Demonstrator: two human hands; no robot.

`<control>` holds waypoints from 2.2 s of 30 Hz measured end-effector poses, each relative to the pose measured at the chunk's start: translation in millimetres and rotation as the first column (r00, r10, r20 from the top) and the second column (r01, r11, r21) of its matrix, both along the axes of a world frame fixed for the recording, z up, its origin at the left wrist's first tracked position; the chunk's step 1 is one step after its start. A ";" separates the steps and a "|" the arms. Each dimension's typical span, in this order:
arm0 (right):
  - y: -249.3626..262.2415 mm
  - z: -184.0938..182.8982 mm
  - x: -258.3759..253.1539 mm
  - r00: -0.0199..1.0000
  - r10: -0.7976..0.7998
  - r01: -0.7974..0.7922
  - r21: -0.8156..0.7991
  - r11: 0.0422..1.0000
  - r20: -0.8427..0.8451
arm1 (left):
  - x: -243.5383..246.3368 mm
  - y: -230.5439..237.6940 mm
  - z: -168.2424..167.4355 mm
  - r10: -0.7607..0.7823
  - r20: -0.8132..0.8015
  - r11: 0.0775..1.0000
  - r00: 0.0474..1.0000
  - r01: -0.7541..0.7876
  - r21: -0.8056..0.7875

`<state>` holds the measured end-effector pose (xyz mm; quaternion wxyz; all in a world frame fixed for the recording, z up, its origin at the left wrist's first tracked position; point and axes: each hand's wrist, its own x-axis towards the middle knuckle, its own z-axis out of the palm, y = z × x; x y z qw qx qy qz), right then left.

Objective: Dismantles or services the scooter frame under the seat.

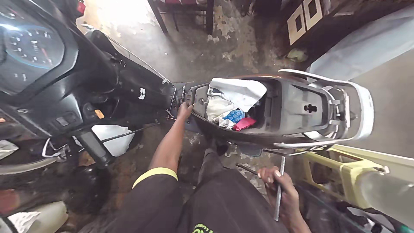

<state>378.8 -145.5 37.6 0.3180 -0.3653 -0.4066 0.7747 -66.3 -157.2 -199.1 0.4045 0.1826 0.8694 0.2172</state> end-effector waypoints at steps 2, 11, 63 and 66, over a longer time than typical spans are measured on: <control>0.2 -0.7 -0.9 1.000 0.013 -0.013 0.002 1.000 -0.005 | 6.9 -10.1 3.5 -0.034 -0.063 0.999 0.997 0.034 0.003; -2.7 -5.7 -3.6 0.995 0.100 -0.101 0.013 0.995 0.021 | 6.4 2.7 3.2 -0.315 -0.214 0.946 0.925 0.286 -0.154; 13.8 42.0 -122.0 0.921 -0.387 0.389 0.063 0.919 -0.052 | -67.4 36.8 30.3 -0.697 -0.027 0.711 0.717 0.685 -0.159; 20.5 45.5 -128.8 0.933 -0.359 0.360 0.054 0.931 -0.038 | -53.0 33.9 35.8 -0.747 0.009 0.640 0.665 0.723 -0.261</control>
